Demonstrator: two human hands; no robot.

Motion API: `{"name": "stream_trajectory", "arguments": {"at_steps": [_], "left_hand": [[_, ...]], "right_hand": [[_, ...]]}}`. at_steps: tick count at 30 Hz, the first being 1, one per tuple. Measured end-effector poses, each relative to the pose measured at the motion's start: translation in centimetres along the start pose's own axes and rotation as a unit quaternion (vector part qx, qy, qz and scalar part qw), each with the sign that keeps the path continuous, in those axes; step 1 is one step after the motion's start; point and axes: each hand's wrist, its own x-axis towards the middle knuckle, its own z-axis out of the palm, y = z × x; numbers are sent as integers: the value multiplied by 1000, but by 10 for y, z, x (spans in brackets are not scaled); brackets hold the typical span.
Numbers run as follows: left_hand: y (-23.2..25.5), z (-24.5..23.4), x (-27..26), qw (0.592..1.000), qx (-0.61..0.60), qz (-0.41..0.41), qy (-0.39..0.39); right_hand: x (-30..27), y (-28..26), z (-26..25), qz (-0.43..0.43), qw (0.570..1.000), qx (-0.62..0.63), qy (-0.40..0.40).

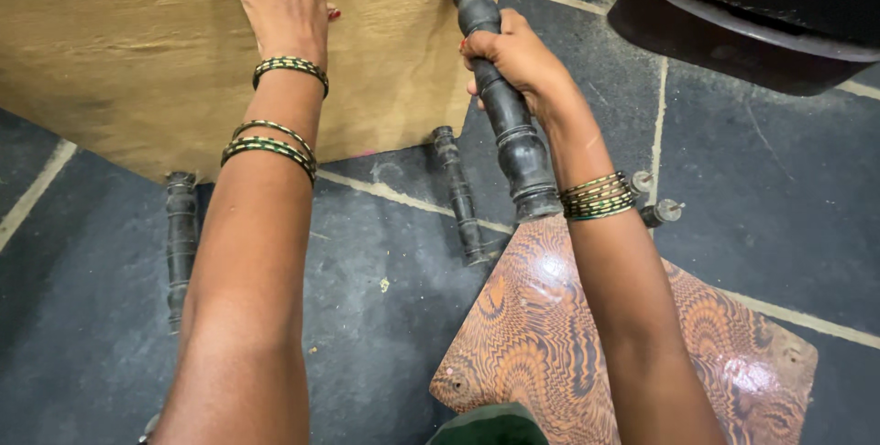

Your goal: The person assembles furniture legs onto a wooden tabletop. They insert and tighten black cylindrical legs into the underside of the table one by one, using both hands to align and secure each piece.

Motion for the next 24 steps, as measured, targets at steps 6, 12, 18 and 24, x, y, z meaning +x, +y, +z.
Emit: {"name": "stream_trajectory", "arguments": {"at_steps": [6,12,18,24], "left_hand": [[-1,-8,-2,1000,-8,-9,17],[-3,-19,-2,1000,-3,-13,5],[-6,-20,0,1000,-24,-7,19],[-7,-24,-2,999,-48,-12,-4]], "right_hand": [[25,73,-28,-92,955,272,-78],[23,303,-24,-8,968,246,44],[23,417,18,200,978,42,40],[14,403,28,252,934,253,-19]]}}
